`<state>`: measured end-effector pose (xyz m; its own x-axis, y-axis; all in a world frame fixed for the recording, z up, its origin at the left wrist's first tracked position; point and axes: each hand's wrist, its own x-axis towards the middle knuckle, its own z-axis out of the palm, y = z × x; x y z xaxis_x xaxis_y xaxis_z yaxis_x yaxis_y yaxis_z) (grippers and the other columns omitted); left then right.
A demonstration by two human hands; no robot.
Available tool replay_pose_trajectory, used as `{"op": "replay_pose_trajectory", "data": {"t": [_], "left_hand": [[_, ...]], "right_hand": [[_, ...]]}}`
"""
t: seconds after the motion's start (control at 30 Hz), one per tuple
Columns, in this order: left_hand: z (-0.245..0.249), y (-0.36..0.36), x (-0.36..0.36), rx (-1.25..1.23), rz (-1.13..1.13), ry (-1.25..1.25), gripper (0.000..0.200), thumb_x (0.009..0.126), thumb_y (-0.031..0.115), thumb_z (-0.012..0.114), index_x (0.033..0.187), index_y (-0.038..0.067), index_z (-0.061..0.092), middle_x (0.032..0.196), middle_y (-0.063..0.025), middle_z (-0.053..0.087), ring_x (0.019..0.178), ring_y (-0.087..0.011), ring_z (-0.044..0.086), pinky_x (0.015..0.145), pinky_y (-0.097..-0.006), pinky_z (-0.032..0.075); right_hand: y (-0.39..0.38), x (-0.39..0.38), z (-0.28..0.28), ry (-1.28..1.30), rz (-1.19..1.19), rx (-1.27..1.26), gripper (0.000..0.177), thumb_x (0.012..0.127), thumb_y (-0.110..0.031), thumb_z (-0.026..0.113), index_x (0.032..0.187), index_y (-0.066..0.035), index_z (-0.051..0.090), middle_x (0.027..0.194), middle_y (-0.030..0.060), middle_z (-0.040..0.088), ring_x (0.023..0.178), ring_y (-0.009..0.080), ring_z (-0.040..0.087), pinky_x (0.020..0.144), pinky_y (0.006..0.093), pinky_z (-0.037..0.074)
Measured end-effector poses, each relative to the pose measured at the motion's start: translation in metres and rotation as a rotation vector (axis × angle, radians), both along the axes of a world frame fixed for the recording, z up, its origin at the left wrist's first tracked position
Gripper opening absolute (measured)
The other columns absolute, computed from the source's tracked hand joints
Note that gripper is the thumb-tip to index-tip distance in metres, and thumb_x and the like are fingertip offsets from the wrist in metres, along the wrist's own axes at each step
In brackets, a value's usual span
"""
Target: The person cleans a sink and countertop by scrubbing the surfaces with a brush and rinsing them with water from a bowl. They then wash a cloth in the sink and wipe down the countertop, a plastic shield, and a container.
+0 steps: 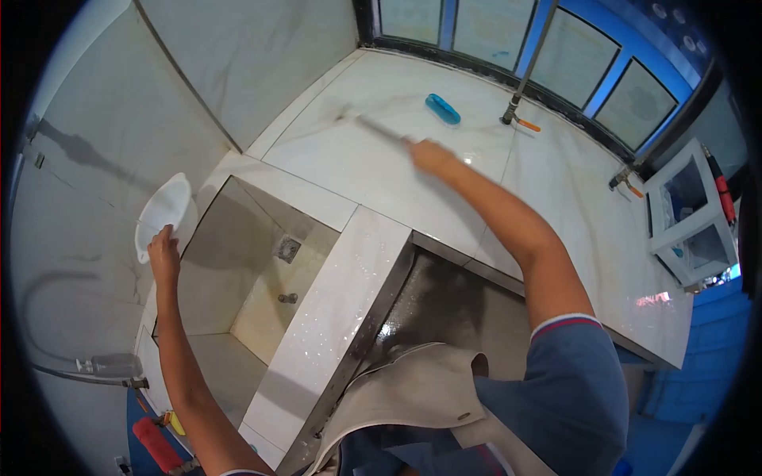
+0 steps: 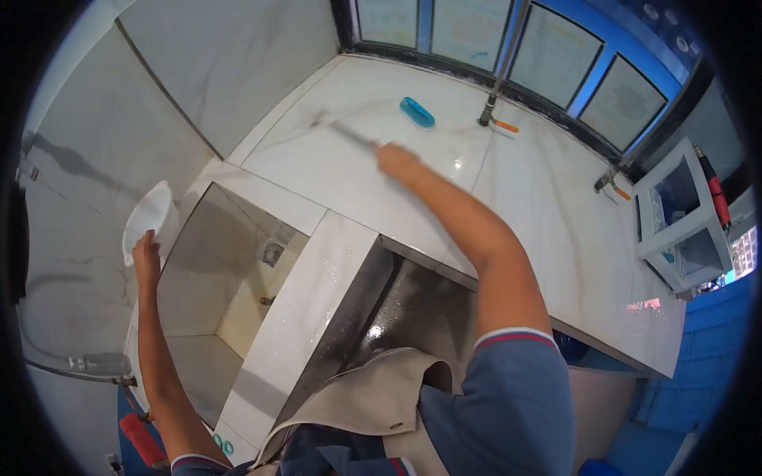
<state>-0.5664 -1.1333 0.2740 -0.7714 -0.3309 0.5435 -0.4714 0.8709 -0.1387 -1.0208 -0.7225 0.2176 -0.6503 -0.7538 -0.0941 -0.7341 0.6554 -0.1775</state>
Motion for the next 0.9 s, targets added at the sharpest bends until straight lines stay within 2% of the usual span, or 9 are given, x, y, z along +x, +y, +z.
{"op": "replay_pose_trajectory", "data": {"t": [0.13, 0.27, 0.33, 0.4, 0.53, 0.67, 0.77, 0.8, 0.9], "left_hand": [[0.005, -0.012, 0.003, -0.1, -0.156, 0.081, 0.044, 0.071, -0.005, 0.06, 0.113, 0.005, 0.047, 0.093, -0.0154, 0.06, 0.082, -0.0319, 0.056, 0.073, -0.0412, 0.04], [-0.008, -0.041, 0.018, -0.081, -0.222, 0.135, 0.045, 0.073, -0.005, 0.059, 0.115, 0.005, 0.046, 0.092, -0.0138, 0.06, 0.083, -0.031, 0.056, 0.074, -0.0413, 0.04], [-0.005, -0.038, 0.019, -0.067, -0.23, 0.109, 0.046, 0.073, -0.005, 0.059, 0.116, 0.006, 0.046, 0.091, -0.0136, 0.06, 0.083, -0.031, 0.056, 0.075, -0.0412, 0.04], [-0.007, -0.037, 0.022, -0.062, -0.229, 0.074, 0.046, 0.074, -0.005, 0.058, 0.117, 0.006, 0.045, 0.091, -0.0134, 0.06, 0.083, -0.031, 0.056, 0.076, -0.0411, 0.04], [-0.018, -0.029, 0.015, -0.088, -0.233, 0.069, 0.046, 0.075, -0.005, 0.057, 0.118, 0.006, 0.044, 0.092, -0.0134, 0.059, 0.083, -0.0309, 0.056, 0.076, -0.0416, 0.04], [-0.033, -0.046, 0.023, 0.013, -0.188, 0.032, 0.049, 0.074, -0.007, 0.057, 0.12, 0.006, 0.042, 0.098, -0.0139, 0.058, 0.087, -0.0311, 0.056, 0.076, -0.0425, 0.04], [-0.031, -0.034, 0.019, -0.124, -0.2, 0.002, 0.051, 0.073, -0.008, 0.056, 0.12, 0.005, 0.041, 0.1, -0.0148, 0.059, 0.088, -0.0318, 0.056, 0.076, -0.0428, 0.041], [-0.035, -0.03, 0.012, -0.118, -0.203, 0.01, 0.051, 0.073, -0.008, 0.056, 0.12, 0.005, 0.041, 0.1, -0.0148, 0.059, 0.088, -0.0318, 0.056, 0.076, -0.0428, 0.041], [-0.038, -0.027, -0.001, -0.124, -0.106, 0.031, 0.048, 0.073, -0.007, 0.056, 0.119, 0.003, 0.043, 0.098, -0.0165, 0.06, 0.085, -0.0338, 0.056, 0.074, -0.0433, 0.042]], "right_hand": [[0.068, 0.109, 0.03, -0.092, 0.137, -0.033, 0.041, 0.091, -0.022, 0.038, 0.132, -0.026, 0.039, 0.088, 0.0231, 0.06, 0.079, 0.0388, 0.06, 0.071, 0.0469, 0.049], [0.21, 0.154, 0.073, -0.203, -0.111, 0.005, 0.041, 0.088, -0.019, 0.046, 0.129, -0.023, 0.044, 0.091, 0.0175, 0.063, 0.079, 0.0364, 0.059, 0.072, 0.0444, 0.047], [0.281, 0.176, 0.099, -0.161, -0.355, 0.088, 0.042, 0.087, -0.016, 0.047, 0.129, -0.021, 0.045, 0.094, 0.0201, 0.062, 0.082, 0.0383, 0.059, 0.077, 0.0456, 0.045], [0.337, 0.172, 0.112, -0.171, -0.582, 0.188, 0.04, 0.087, -0.021, 0.045, 0.127, -0.023, 0.047, 0.094, 0.022, 0.061, 0.087, 0.0383, 0.059, 0.078, 0.0472, 0.046], [0.42, 0.085, 0.069, 0.088, -0.643, 0.163, 0.041, 0.083, -0.015, 0.046, 0.123, -0.02, 0.05, 0.096, 0.0214, 0.062, 0.089, 0.0378, 0.06, 0.077, 0.0466, 0.047], [0.437, -0.045, 0.064, 0.187, -0.735, 0.309, 0.029, 0.078, -0.011, 0.046, 0.103, -0.004, 0.061, 0.098, 0.0234, 0.061, 0.091, 0.0381, 0.06, 0.081, 0.046, 0.047], [0.397, -0.126, 0.03, 0.23, -0.661, 0.127, 0.029, 0.078, -0.011, 0.045, 0.101, -0.004, 0.062, 0.102, 0.0221, 0.061, 0.094, 0.037, 0.06, 0.083, 0.0451, 0.047], [0.366, -0.139, 0.027, 0.277, -0.54, 0.139, 0.03, 0.078, -0.012, 0.045, 0.102, -0.004, 0.062, 0.103, 0.02, 0.061, 0.096, 0.0367, 0.059, 0.083, 0.0448, 0.047], [0.298, -0.132, 0.063, 0.177, -0.669, 0.122, 0.03, 0.078, -0.013, 0.045, 0.102, -0.003, 0.062, 0.106, 0.02, 0.06, 0.098, 0.0354, 0.059, 0.084, 0.0455, 0.047]]}}
